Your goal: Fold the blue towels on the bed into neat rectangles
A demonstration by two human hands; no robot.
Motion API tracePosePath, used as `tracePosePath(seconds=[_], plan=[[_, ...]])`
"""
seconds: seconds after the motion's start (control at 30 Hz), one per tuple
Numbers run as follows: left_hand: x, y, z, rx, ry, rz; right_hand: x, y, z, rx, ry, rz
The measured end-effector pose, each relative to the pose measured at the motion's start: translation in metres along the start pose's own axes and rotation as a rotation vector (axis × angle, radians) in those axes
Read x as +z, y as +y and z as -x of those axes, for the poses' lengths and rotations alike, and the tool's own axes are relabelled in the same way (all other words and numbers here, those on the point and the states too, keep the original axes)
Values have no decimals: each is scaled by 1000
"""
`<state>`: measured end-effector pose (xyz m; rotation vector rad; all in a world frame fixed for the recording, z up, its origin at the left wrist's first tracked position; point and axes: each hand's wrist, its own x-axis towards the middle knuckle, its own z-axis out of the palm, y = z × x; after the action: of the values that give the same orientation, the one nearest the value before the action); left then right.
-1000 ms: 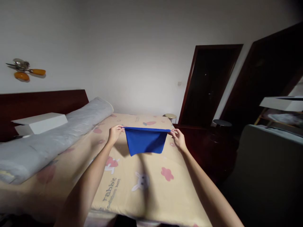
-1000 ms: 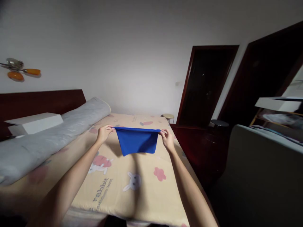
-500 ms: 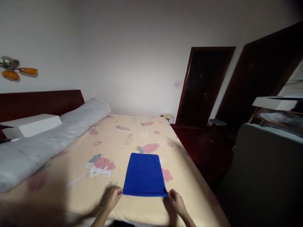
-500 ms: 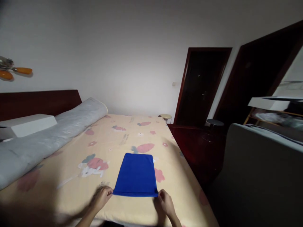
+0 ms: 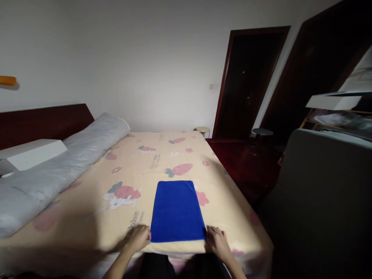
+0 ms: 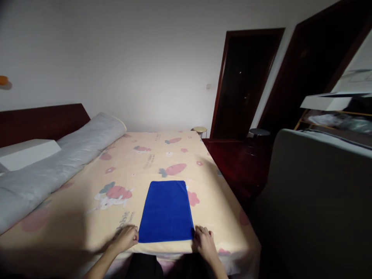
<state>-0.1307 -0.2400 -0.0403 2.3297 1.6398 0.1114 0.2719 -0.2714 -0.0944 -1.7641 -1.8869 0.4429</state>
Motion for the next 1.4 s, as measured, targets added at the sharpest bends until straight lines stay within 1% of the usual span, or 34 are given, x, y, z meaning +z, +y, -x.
tracePosePath(seconds=[0.07, 0.1, 0.17, 0.2, 0.27, 0.3, 0.33, 0.37, 0.4, 0.43, 0.47, 0.53, 0.6, 0.63, 0.67, 0.7, 0.77, 0.8, 0.87, 0.9, 0.93, 0.97, 1.0, 1.03, 1.13, 1.2, 1.23, 1.27, 1.3, 1.37, 1.4], plan=[[-3, 15, -10, -5, 51, -42, -3, -15, -12, -14, 46, 82], [-3, 26, -17, -12, 90, -60, -1, -26, -21, -25, 70, 122], [4, 53, -37, -40, 171, -88, 13, -54, -37, -62, 96, 173], [11, 69, -47, -56, 202, -97, 24, -69, -43, -85, 93, 180], [35, 95, -64, -72, 248, -116, 54, -94, -48, -132, 50, 177], [50, 104, -69, -66, 264, -130, 71, -101, -47, -160, 16, 180], [66, 108, -72, -51, 276, -150, 86, -103, -44, -189, -20, 184], [82, 107, -71, -29, 290, -174, 99, -101, -39, -208, -46, 189], [96, 100, -68, -7, 307, -202, 109, -92, -32, -203, -52, 198], [109, 89, -62, 10, 330, -231, 116, -80, -24, -171, -37, 212], [118, 75, -55, 20, 355, -257, 118, -64, -16, -119, -4, 230], [127, 43, -36, 24, 416, -304, 115, -31, -1, -8, 69, 269], [126, 17, -21, 30, 465, -341, 105, -6, 11, 34, 95, 293], [123, 10, -17, 38, 485, -354, 100, 0, 13, 39, 95, 301], [120, 8, -15, 46, 501, -364, 96, 0, 13, 49, 95, 308], [116, 11, -17, 45, 516, -369, 94, -6, 11, 63, 98, 313], [109, 29, -28, 29, 536, -367, 93, -31, -2, 58, 107, 301], [107, 41, -36, 26, 535, -361, 94, -48, -10, 21, 98, 280], [106, 64, -54, 40, 511, -344, 99, -78, -27, -102, 29, 219], [106, 71, -61, 55, 489, -335, 101, -88, -33, -164, -21, 187], [106, 75, -65, 71, 460, -325, 103, -92, -37, -214, -69, 162], [107, 74, -66, 80, 428, -313, 103, -90, -39, -238, -101, 147], [107, 68, -64, 79, 396, -299, 103, -82, -38, -231, -107, 145], [107, 59, -58, 73, 365, -284, 101, -69, -34, -200, -92, 154], [105, 24, -33, 55, 287, -244, 95, -19, -15, -64, 6, 214], [104, 8, -21, 55, 256, -230, 92, 3, -7, -33, 37, 249], [103, 6, -19, 56, 255, -230, 92, 6, -7, -36, 46, 262], [102, 8, -21, 48, 269, -233, 92, 3, -11, -40, 60, 273], [102, 14, -27, 28, 298, -240, 93, -5, -17, -46, 76, 279], [101, 34, -47, -25, 373, -253, 95, -32, -38, -83, 90, 272], [101, 46, -60, -44, 403, -255, 96, -47, -49, -120, 74, 258]])
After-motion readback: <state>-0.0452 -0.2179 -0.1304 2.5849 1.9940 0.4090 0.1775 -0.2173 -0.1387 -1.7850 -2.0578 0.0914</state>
